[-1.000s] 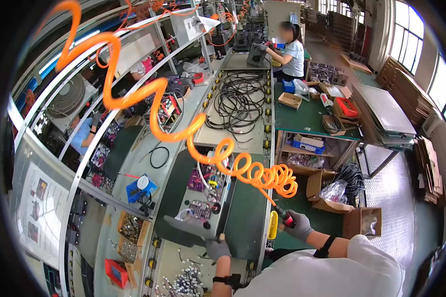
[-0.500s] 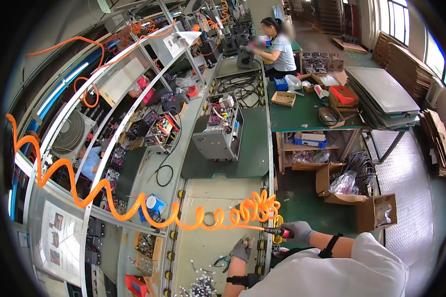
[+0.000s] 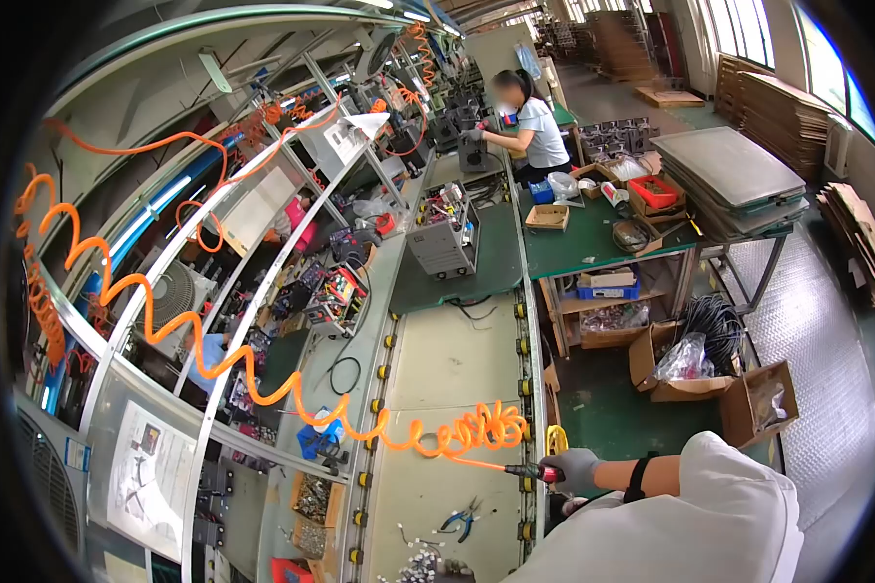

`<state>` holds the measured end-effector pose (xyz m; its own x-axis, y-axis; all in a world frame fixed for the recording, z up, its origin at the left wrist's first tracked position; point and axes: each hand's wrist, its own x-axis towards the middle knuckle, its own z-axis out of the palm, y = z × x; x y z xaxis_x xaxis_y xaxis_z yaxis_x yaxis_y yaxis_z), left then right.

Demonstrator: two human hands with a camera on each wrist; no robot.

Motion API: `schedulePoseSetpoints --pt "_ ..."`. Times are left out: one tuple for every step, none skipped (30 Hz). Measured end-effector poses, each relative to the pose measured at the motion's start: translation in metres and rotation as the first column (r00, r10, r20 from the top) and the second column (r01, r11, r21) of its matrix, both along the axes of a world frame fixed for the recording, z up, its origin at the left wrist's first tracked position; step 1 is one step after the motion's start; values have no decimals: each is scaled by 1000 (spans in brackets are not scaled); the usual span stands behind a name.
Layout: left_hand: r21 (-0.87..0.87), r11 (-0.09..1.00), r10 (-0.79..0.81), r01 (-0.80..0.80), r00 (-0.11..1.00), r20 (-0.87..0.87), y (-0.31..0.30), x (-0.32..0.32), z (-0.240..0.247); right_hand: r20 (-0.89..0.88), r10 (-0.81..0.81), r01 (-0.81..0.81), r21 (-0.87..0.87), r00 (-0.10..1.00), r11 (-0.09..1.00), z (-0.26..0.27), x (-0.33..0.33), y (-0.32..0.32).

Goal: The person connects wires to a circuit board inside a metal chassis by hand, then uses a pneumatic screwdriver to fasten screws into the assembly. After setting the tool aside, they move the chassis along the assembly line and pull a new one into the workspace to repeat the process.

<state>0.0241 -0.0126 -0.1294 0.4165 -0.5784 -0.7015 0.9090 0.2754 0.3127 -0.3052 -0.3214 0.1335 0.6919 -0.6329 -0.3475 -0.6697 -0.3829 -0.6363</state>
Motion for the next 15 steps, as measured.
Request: schedulePoseSetpoints --pt "139 980 138 -142 990 34 16 15 -27 -33 -5 6 7 999 1000 5 1 8" --pt "131 982 132 -136 990 42 35 33 -51 -79 10 -10 -1 997 1000 1 2 17" --pt "156 981 111 -118 992 57 48 39 -61 -80 7 -7 -5 997 1000 1 1 29" --pt "187 977 92 -104 993 71 66 40 -72 -63 -1 0 -15 998 1000 -1 0 41" --pt "215 973 73 -90 994 86 81 42 -83 -44 -10 9 -27 999 1000 -2 0 54" --pt "242 967 55 -78 994 99 93 42 -87 -26 -6 5 -40 1000 999 -5 0 66" --pt "270 960 39 -67 993 107 106 39 -91 -32 -2 0 -42 999 999 -4 0 80" --pt "299 953 24 -57 994 111 118 32 -97 -47 -9 5 -73 999 997 1 -2 95" --pt "327 944 10 -46 994 110 129 20 -101 -65 -15 8 -105 998 994 4 -5 108" --pt "360 932 -5 -34 994 109 144 9 -104 -118 7 -16 -71 993 997 -6 -7 117" --pt "390 920 -22 -23 994 111 155 1 -106 -127 13 -22 -69 992 997 -5 -11 129" --pt "412 911 -39 -13 992 119 157 -2 -105 -152 42 -52 -57 988 997 -3 -12 135" --pt "427 904 -55 -7 990 133 152 0 -103 -171 72 -82 -51 983 995 -1 -11 138" --pt "434 901 -71 0 986 148 138 3 -102 -189 108 -132 -120 976 984 -5 -13 141" --pt "454 891 -89 7 983 158 136 3 -101 -190 110 -136 -129 976 982 -2 -12 141"
